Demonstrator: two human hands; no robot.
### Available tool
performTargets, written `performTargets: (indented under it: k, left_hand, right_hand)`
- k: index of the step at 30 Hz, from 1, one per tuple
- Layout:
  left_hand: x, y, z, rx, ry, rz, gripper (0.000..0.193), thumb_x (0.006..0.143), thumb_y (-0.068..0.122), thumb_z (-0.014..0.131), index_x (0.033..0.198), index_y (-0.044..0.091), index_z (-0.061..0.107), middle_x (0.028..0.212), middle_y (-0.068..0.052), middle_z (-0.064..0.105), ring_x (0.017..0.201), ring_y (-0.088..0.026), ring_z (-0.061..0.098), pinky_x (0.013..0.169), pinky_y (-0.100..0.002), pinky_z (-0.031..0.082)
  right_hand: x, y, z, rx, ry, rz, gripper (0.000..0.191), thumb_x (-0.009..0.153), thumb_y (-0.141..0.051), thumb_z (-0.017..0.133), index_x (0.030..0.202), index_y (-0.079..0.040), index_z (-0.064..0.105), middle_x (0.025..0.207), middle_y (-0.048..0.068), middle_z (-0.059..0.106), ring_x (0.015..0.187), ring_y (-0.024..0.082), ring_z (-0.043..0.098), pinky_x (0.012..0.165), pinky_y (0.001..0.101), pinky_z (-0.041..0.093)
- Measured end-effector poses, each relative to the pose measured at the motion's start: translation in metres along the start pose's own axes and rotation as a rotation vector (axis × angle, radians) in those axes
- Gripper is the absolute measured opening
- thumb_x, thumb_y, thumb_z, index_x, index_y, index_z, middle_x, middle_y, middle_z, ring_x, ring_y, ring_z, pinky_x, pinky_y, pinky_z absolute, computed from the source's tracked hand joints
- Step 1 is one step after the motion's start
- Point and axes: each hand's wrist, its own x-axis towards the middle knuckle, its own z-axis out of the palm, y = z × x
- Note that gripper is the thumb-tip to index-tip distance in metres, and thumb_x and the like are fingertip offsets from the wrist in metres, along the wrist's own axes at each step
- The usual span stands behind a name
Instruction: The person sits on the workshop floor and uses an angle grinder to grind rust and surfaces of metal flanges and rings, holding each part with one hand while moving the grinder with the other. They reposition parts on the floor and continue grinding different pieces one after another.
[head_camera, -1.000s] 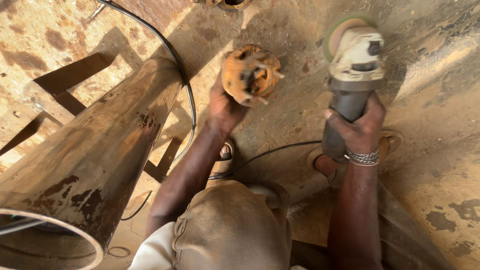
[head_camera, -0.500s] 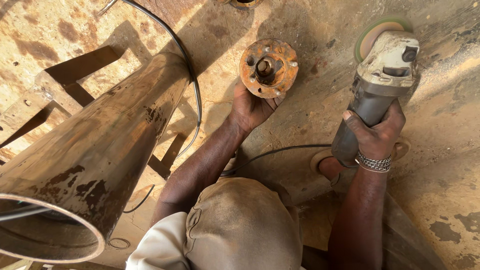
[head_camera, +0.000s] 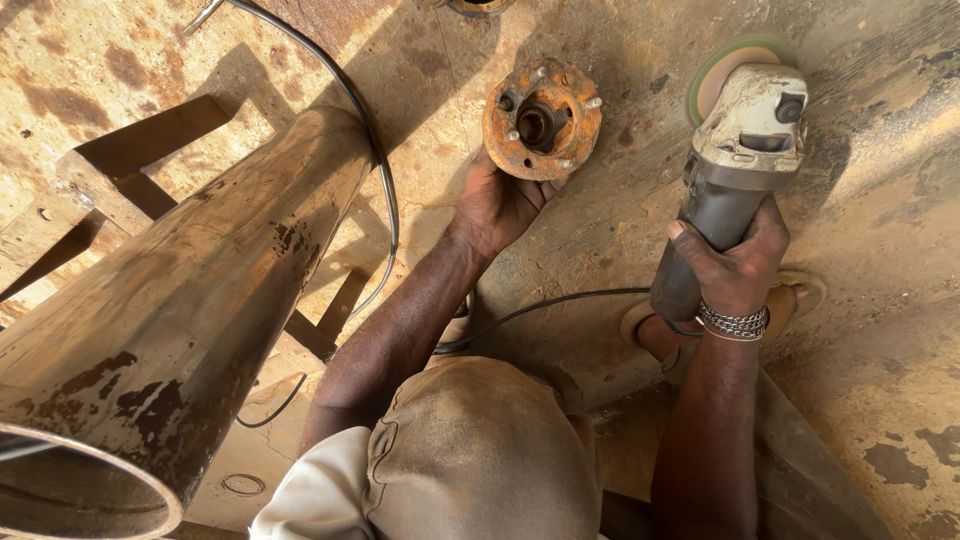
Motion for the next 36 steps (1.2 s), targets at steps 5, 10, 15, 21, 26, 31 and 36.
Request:
performTargets:
  k: [5,10,15,21,26,31,36]
  left_hand:
    - [0.005,-0.002,0.0,0.038,-0.005,-0.011,0.046,0.114,0.031,0.055,0.143,-0.003,0.045,0.13,-0.022,0.061,0.108,-0.032,0.069,0.086,-0.047,0.063]
    - [0.014,0.0,0.021,0.041,0.181,0.043,0.043,0.108,0.027,0.053,0.143,0.004,0.044,0.13,-0.015,0.061,0.107,-0.027,0.071,0.087,-0.046,0.068]
    - [0.057,0.002,0.042,0.779,0.114,0.487,0.05,0.099,0.026,0.07,0.138,0.004,0.048,0.118,-0.017,0.064,0.098,-0.029,0.073,0.077,-0.051,0.073]
    - [0.147,-0.038,0.067,1.152,0.077,0.593,0.052,0.095,0.036,0.071,0.127,0.0,0.052,0.095,-0.017,0.076,0.065,-0.021,0.081,0.055,-0.035,0.067]
    - [0.179,-0.021,0.079,1.851,0.06,0.686,0.032,0.101,0.041,0.07,0.1,0.01,0.062,0.073,-0.008,0.074,0.054,-0.012,0.071,0.049,-0.028,0.059]
    - [0.103,0.051,0.073,2.146,0.221,1.015,0.049,0.097,0.036,0.079,0.132,0.007,0.06,0.103,-0.014,0.073,0.089,-0.028,0.068,0.071,-0.049,0.056]
    - [0.077,0.124,0.048,2.195,0.674,1.631,0.08,0.075,0.057,0.083,0.129,0.007,0.051,0.12,-0.019,0.056,0.112,-0.038,0.055,0.097,-0.06,0.041]
  right_hand:
    - [0.0,0.007,-0.003,0.01,0.012,-0.036,0.054,0.091,-0.014,0.086,0.132,0.003,0.056,0.117,0.011,0.069,0.103,0.018,0.069,0.095,0.0336,0.059]
    - [-0.003,0.018,-0.01,0.085,0.06,-0.008,0.054,0.093,-0.013,0.089,0.133,0.004,0.056,0.116,0.011,0.069,0.103,0.017,0.069,0.095,0.0325,0.058]
    - [-0.005,0.028,-0.021,0.126,0.136,-0.006,0.06,0.092,-0.016,0.091,0.136,0.004,0.056,0.113,0.012,0.07,0.1,0.018,0.071,0.093,0.0317,0.06]
    - [-0.008,0.03,-0.038,0.151,0.218,-0.046,0.056,0.093,-0.011,0.089,0.136,0.008,0.058,0.115,0.011,0.069,0.098,0.018,0.068,0.093,0.0301,0.058]
    - [-0.007,0.025,-0.043,0.141,0.248,-0.057,0.058,0.092,-0.009,0.088,0.137,0.008,0.057,0.115,0.011,0.069,0.099,0.018,0.069,0.094,0.0306,0.059]
    - [-0.004,0.017,-0.031,0.151,0.189,-0.065,0.059,0.092,-0.011,0.089,0.138,0.007,0.056,0.117,0.012,0.069,0.099,0.019,0.07,0.093,0.0311,0.06]
    - [-0.002,0.004,-0.01,0.119,0.128,-0.049,0.06,0.091,-0.011,0.089,0.138,0.003,0.055,0.113,0.012,0.07,0.098,0.019,0.071,0.091,0.032,0.061]
